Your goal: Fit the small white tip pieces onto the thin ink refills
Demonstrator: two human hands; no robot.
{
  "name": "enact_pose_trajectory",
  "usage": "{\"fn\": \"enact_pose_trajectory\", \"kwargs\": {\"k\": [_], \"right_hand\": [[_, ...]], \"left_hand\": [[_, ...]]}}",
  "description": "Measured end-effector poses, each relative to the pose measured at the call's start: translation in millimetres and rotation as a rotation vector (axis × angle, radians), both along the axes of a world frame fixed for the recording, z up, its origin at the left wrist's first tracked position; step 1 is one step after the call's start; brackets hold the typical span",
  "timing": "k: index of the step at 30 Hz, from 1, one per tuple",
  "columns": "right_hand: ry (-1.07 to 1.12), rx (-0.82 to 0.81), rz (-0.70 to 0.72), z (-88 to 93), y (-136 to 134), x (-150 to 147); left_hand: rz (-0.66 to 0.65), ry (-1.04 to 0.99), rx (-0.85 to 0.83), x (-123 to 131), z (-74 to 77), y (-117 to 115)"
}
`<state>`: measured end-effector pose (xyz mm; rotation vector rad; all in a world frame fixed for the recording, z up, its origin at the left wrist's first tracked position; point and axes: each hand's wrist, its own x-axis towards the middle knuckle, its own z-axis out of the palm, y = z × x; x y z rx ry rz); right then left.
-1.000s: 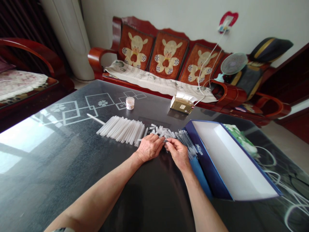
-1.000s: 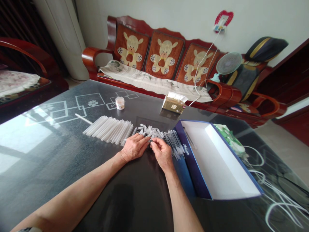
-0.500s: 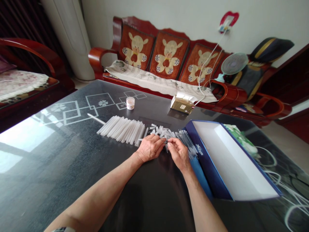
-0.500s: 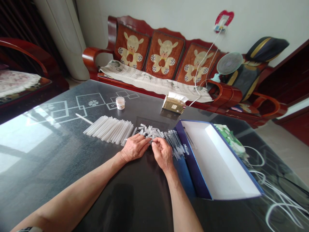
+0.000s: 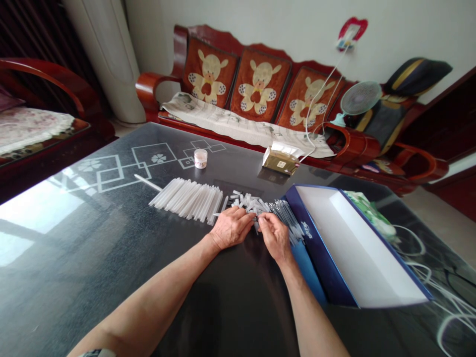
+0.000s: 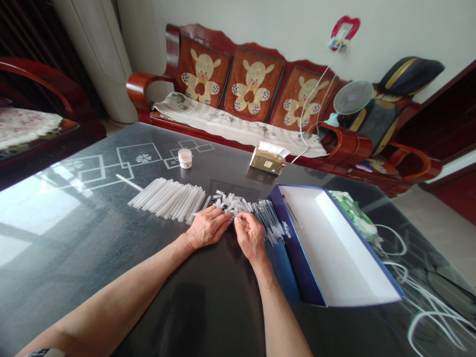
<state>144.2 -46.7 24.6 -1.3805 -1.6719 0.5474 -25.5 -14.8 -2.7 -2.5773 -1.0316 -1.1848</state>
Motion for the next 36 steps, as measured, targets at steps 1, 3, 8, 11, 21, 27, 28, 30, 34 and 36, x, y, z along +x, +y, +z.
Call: {"fn": "enact_pose_trajectory", "kwargs": {"k": [1, 3, 8, 11, 21, 27, 28, 30, 34, 36], "right_hand": [[0.01, -0.001, 0.014, 0.0, -0.1, 0.5], [-0.002, 0.001, 0.03, 0.1, -0.2, 0.7], [-0.089, 0.008, -0.007, 1.1, 0.1, -3.2], [-0.077, -0.009, -0.026, 1.1, 0.3, -4.1], [-0.103, 0.027, 0.024, 0.2, -0.3, -0.8], [-0.145, 0.045, -0.013, -1.1, 0.2, -3.0], [-0.142, 0.039, -0.013, -0.4, 0.1, -3.0], [-0.138, 0.036, -0.001, 1.3, -0.4, -2.9], [-0.122, 0.016, 0.022, 2.7, -1.2, -2.8], [-0.065, -0.027, 0.016, 2.3, -1.4, -3.5]], "left_hand": [[0.001, 0.002, 0.0, 0.0, 0.1, -0.1], [-0.001, 0.007, -0.003, 0.0, 0.3, -0.3], [-0.011, 0.024, -0.019, 0.2, 0.3, -0.7], [-0.018, 0.018, -0.018, 0.2, -0.1, -0.6], [-0.024, 0.022, -0.031, 0.3, -0.1, -1.3], [-0.027, 0.035, -0.037, 0.4, 0.4, -1.8], [-0.028, 0.034, -0.037, 0.4, 0.6, -1.8], [-0.029, 0.029, -0.038, 0.3, 0.7, -1.8], [-0.034, 0.025, -0.037, 0.2, 0.5, -2.0], [-0.041, 0.025, -0.031, 0.2, 0.2, -2.0]]}}
